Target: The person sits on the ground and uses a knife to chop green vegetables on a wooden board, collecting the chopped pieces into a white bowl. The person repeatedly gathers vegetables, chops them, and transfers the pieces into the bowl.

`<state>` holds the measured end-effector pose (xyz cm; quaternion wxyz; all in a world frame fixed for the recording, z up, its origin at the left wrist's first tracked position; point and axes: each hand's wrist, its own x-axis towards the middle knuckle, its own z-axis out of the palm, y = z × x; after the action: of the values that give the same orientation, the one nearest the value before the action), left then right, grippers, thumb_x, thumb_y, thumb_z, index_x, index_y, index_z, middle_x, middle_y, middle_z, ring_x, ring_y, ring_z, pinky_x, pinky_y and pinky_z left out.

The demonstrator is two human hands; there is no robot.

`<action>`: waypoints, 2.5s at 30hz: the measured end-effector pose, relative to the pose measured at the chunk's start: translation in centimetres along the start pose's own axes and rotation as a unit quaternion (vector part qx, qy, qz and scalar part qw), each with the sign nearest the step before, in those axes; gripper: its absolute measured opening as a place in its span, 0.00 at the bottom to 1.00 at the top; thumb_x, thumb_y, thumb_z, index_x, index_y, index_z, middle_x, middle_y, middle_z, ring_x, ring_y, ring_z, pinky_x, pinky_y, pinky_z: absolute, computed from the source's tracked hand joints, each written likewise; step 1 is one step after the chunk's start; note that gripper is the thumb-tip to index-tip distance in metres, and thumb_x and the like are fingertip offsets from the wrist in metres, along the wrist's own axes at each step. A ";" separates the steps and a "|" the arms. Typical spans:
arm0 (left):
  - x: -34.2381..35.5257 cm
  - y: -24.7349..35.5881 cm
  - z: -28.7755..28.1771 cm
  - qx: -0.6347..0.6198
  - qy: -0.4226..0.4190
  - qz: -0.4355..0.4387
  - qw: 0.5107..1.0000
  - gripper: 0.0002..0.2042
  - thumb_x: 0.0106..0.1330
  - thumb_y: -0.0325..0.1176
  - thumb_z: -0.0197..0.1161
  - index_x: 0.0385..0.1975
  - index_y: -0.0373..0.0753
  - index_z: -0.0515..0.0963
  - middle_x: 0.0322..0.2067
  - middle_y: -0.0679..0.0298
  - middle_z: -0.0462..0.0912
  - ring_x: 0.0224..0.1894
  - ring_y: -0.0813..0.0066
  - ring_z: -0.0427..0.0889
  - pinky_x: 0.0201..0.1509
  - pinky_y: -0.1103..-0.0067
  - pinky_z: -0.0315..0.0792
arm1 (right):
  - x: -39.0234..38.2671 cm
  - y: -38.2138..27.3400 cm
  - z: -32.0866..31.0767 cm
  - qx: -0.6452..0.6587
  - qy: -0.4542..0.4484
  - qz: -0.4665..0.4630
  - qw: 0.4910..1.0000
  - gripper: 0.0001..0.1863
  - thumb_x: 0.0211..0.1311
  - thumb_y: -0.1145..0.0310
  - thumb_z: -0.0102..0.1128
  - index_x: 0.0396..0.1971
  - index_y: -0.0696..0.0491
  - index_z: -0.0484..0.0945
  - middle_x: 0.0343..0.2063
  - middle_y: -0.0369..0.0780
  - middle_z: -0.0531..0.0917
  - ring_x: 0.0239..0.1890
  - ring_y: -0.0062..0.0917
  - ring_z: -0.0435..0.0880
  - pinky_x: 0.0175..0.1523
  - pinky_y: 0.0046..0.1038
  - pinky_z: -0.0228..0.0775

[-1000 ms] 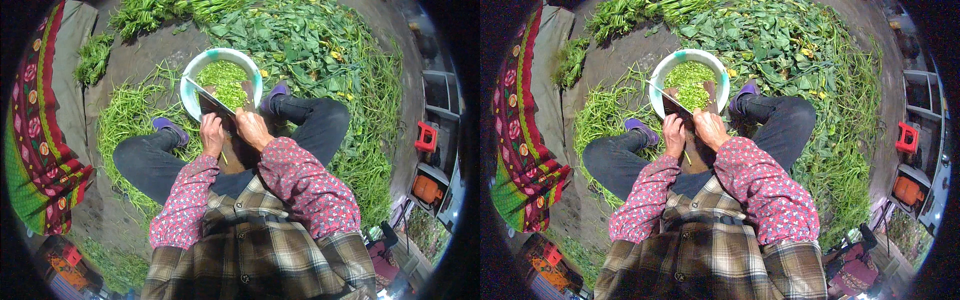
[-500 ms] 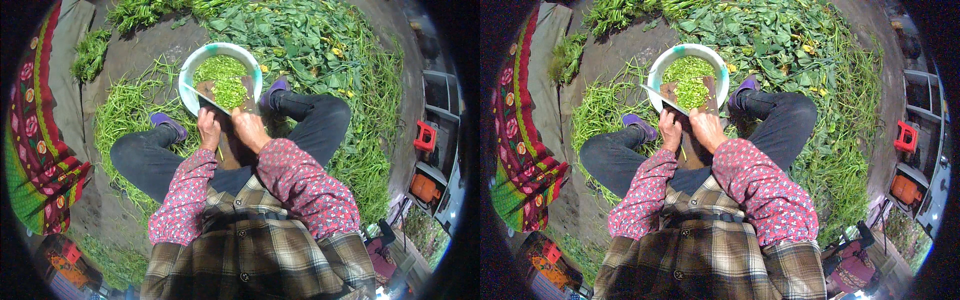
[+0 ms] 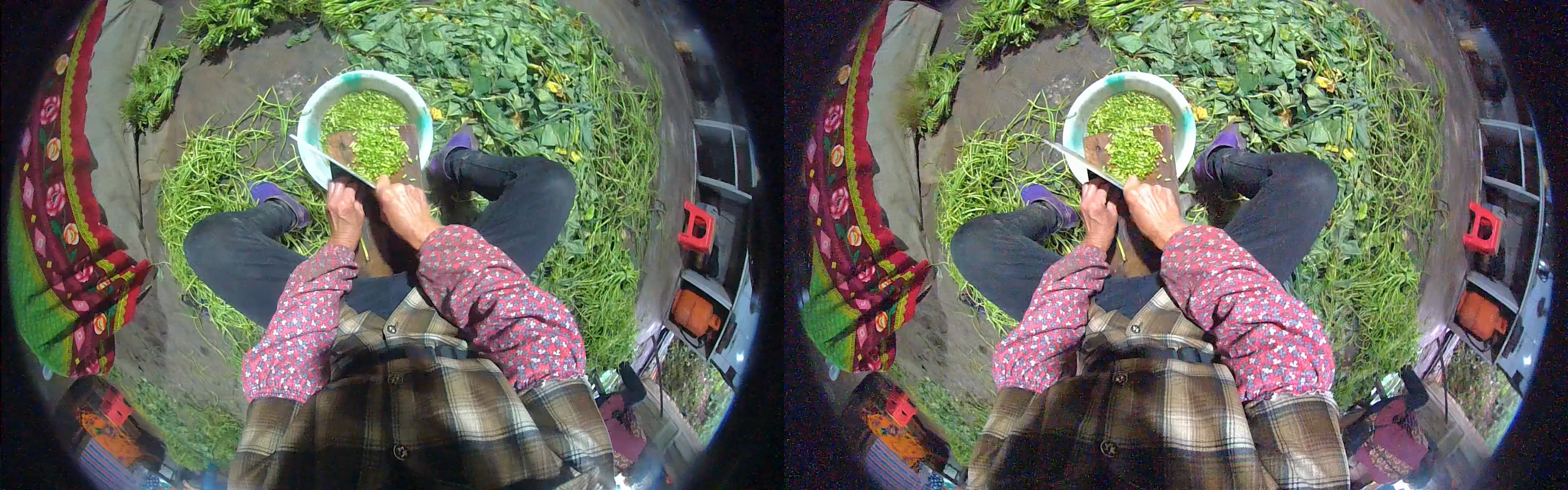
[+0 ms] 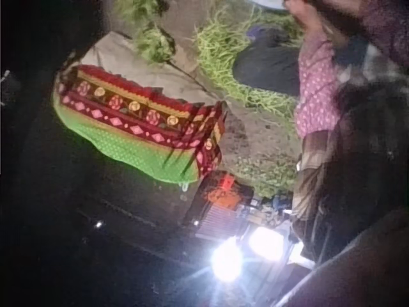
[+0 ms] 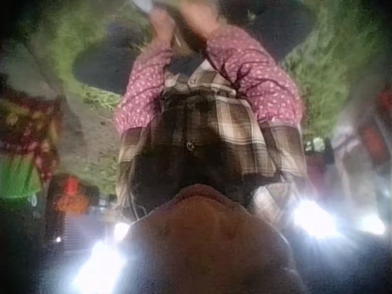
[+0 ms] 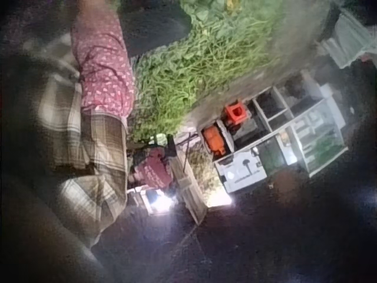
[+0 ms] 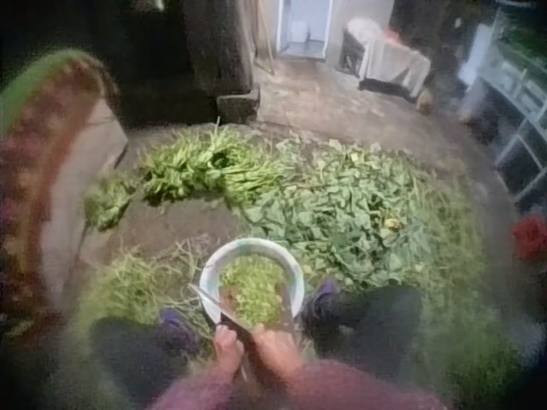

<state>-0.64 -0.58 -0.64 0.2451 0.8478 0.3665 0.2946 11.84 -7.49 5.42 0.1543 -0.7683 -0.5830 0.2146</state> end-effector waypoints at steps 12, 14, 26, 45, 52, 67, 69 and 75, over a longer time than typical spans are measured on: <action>-0.6 -1.7 1.1 -0.020 0.015 -0.022 0.999 0.09 0.41 0.17 0.57 0.25 0.31 0.75 0.30 0.51 0.76 0.32 0.51 0.73 0.36 0.66 0.68 | -1.9 -0.8 -2.9 -0.027 -0.030 -0.015 0.999 0.05 0.48 0.77 0.48 0.25 0.60 0.65 0.14 0.51 0.75 0.19 0.44 0.78 0.22 0.41 0.68; -0.2 -1.1 0.9 -0.014 0.015 -0.003 1.000 0.05 0.39 0.16 0.52 0.18 0.31 0.66 0.21 0.51 0.66 0.28 0.49 0.68 0.31 0.64 0.65 | -1.3 -0.4 -0.9 -0.016 0.057 -0.046 0.997 0.06 0.46 0.77 0.51 0.25 0.59 0.65 0.13 0.50 0.75 0.19 0.46 0.77 0.22 0.42 0.67; 0.2 -0.8 0.8 -0.052 0.045 -0.005 0.998 0.10 0.41 0.14 0.50 0.24 0.31 0.75 0.29 0.49 0.73 0.31 0.50 0.73 0.34 0.66 0.69 | -1.9 -0.2 -2.6 -0.021 -0.044 0.004 0.999 0.05 0.47 0.76 0.50 0.24 0.58 0.64 0.15 0.52 0.75 0.21 0.47 0.77 0.23 0.43 0.66; -0.4 -1.8 1.0 0.073 -0.060 -0.042 0.995 0.09 0.41 0.18 0.59 0.26 0.33 0.75 0.28 0.50 0.74 0.33 0.49 0.74 0.35 0.69 0.70 | -0.4 -0.4 -1.0 -0.036 -0.026 -0.021 0.999 0.07 0.45 0.76 0.52 0.26 0.60 0.67 0.15 0.51 0.76 0.21 0.45 0.78 0.23 0.41 0.68; 0.2 -0.8 0.1 -0.028 -0.005 -0.043 0.999 0.07 0.44 0.18 0.56 0.25 0.32 0.74 0.30 0.52 0.72 0.37 0.52 0.72 0.39 0.67 0.68 | 0.2 0.7 -2.1 0.000 -0.001 -0.007 1.000 0.08 0.46 0.76 0.53 0.27 0.60 0.66 0.16 0.51 0.75 0.21 0.46 0.78 0.25 0.42 0.68; 0.1 -0.5 -0.2 -0.035 0.009 -0.019 0.999 0.09 0.42 0.15 0.56 0.26 0.30 0.74 0.33 0.50 0.73 0.37 0.51 0.73 0.41 0.68 0.70 | 0.0 0.2 -1.9 0.031 0.009 -0.008 0.999 0.06 0.47 0.77 0.51 0.24 0.61 0.64 0.15 0.53 0.74 0.21 0.50 0.76 0.24 0.43 0.66; -0.5 -1.6 0.3 -0.034 0.012 -0.046 0.998 0.10 0.42 0.15 0.57 0.27 0.31 0.75 0.34 0.50 0.74 0.36 0.51 0.74 0.40 0.69 0.71 | -1.0 -0.9 -3.2 0.009 -0.017 -0.010 1.000 0.06 0.47 0.77 0.51 0.24 0.61 0.64 0.15 0.53 0.75 0.22 0.49 0.77 0.24 0.43 0.67; -0.8 -2.7 1.5 0.015 -0.001 -0.026 1.000 0.07 0.41 0.17 0.56 0.23 0.32 0.74 0.23 0.53 0.72 0.27 0.49 0.71 0.30 0.65 0.67 | -1.0 -1.5 -0.7 -0.028 -0.024 0.017 0.999 0.05 0.47 0.77 0.50 0.25 0.60 0.65 0.16 0.52 0.76 0.22 0.46 0.78 0.25 0.42 0.69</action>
<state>-1.40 0.16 -3.65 0.2403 0.8416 0.3929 0.2821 10.68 -7.99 6.88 0.1149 -0.7767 -0.5791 0.2195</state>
